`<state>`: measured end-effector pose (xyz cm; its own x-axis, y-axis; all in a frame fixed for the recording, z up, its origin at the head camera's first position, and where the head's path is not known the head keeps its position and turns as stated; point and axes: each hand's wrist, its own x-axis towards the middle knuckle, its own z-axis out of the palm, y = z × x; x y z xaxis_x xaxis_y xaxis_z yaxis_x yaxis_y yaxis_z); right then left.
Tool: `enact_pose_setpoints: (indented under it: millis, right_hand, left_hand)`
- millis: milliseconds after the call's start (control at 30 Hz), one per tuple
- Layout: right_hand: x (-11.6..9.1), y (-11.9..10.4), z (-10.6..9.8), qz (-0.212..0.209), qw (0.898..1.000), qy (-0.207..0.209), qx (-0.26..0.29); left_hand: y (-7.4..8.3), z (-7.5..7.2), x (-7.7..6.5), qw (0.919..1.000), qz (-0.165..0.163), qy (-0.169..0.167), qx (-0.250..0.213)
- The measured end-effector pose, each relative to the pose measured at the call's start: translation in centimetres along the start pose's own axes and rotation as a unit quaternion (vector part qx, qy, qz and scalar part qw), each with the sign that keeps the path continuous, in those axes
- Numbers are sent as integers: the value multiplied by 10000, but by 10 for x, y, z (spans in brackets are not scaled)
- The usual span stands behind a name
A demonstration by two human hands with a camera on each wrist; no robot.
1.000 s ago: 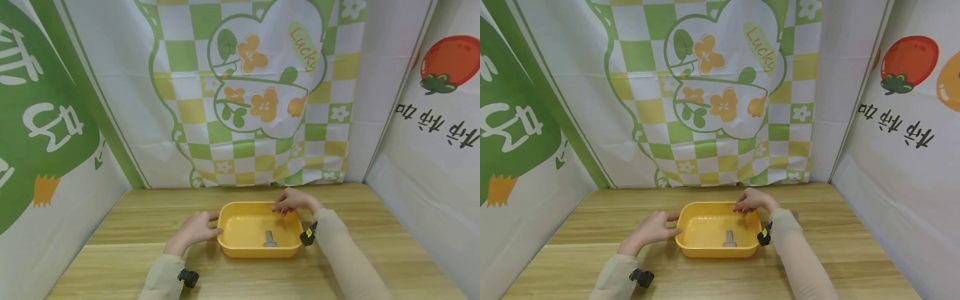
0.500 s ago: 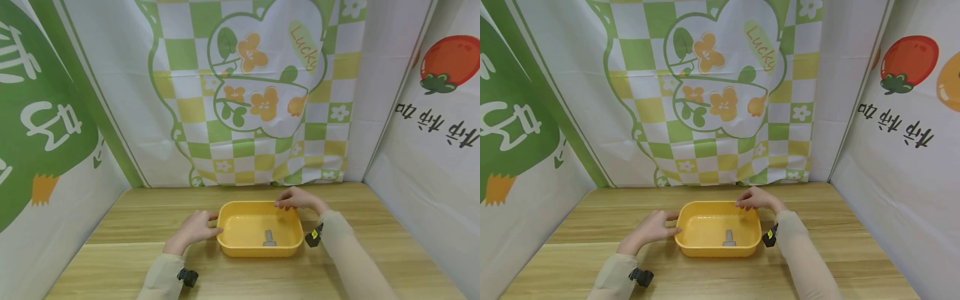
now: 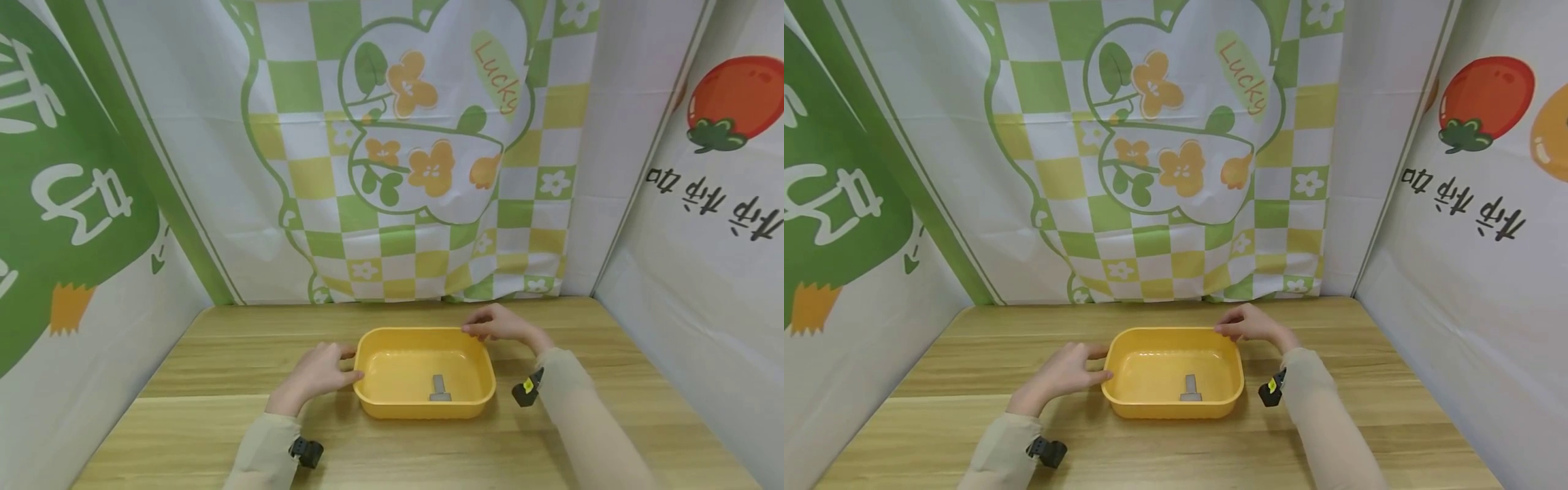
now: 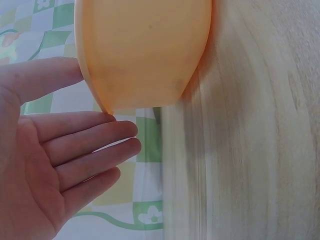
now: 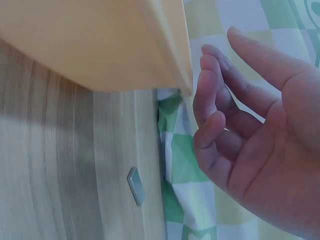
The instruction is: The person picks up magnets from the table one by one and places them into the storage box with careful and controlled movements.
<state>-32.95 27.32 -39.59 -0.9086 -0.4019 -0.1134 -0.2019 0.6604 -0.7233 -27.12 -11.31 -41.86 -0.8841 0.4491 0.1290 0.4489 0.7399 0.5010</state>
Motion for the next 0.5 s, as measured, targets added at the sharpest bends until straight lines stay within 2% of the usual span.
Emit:
enact_pose_setpoints:
  millis: [500]
  right_hand:
    - [-15, 15, -10, 52, 9991, 177, 371]
  left_hand:
    - [1, -1, -1, 10000, -5, -32, 21]
